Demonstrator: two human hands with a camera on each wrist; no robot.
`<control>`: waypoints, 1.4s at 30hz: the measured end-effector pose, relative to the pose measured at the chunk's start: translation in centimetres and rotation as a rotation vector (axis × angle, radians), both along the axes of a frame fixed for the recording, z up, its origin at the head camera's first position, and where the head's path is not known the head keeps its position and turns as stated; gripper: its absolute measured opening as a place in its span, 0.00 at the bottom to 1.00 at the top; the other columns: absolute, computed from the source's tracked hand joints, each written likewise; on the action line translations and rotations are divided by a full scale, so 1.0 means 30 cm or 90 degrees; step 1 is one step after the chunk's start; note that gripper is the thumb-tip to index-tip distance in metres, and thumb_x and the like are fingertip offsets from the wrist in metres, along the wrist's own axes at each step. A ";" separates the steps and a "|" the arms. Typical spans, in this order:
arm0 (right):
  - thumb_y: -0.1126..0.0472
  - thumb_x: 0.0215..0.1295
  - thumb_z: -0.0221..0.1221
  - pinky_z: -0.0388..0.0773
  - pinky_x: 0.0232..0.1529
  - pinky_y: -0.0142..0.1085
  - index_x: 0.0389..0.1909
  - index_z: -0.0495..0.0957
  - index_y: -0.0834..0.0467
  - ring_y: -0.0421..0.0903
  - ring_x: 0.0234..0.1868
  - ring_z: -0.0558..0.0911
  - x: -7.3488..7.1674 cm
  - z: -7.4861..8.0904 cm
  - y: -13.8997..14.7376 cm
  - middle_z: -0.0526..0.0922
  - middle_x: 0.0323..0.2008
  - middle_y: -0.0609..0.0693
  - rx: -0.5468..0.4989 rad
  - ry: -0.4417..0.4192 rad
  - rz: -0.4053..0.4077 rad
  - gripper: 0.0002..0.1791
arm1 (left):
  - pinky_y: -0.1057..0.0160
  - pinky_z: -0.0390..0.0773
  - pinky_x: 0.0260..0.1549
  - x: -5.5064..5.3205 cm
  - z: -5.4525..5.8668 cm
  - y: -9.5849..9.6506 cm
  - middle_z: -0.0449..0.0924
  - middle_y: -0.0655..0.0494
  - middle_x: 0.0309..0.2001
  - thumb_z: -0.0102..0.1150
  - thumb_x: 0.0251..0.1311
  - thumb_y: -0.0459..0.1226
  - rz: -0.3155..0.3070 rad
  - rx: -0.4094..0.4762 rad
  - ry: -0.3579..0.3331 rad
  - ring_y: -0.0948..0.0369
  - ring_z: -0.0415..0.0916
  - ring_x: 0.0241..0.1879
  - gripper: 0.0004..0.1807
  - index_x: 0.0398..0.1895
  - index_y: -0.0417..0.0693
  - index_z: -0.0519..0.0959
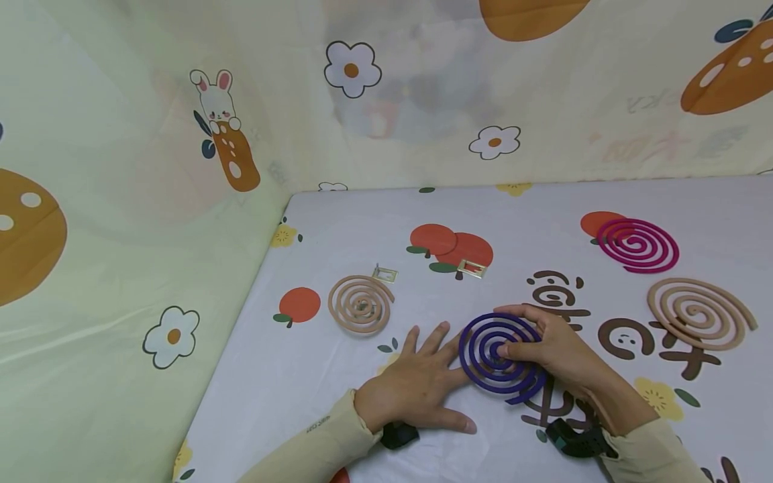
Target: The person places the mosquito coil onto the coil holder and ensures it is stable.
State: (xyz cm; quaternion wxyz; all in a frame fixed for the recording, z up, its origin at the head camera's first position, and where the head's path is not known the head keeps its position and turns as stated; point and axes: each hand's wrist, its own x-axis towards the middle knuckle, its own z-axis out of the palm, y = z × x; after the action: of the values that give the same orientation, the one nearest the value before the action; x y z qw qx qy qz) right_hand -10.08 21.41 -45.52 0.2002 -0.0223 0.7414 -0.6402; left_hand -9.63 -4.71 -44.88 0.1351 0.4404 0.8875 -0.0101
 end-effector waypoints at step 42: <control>0.60 0.64 0.73 0.86 0.50 0.42 0.75 0.66 0.62 0.58 0.58 0.82 0.003 0.013 -0.016 0.70 0.68 0.73 0.012 -0.009 -0.018 0.41 | 0.30 0.50 0.73 -0.002 -0.001 0.001 0.41 0.57 0.86 0.51 0.59 0.77 0.003 -0.004 0.004 0.44 0.36 0.84 0.50 0.83 0.79 0.50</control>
State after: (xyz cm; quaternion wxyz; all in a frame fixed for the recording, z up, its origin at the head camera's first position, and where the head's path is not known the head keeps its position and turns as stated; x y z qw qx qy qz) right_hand -9.99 20.93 -45.13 0.1967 -0.0054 0.7460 -0.6362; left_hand -9.67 -4.67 -44.91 0.1338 0.4381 0.8888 -0.0142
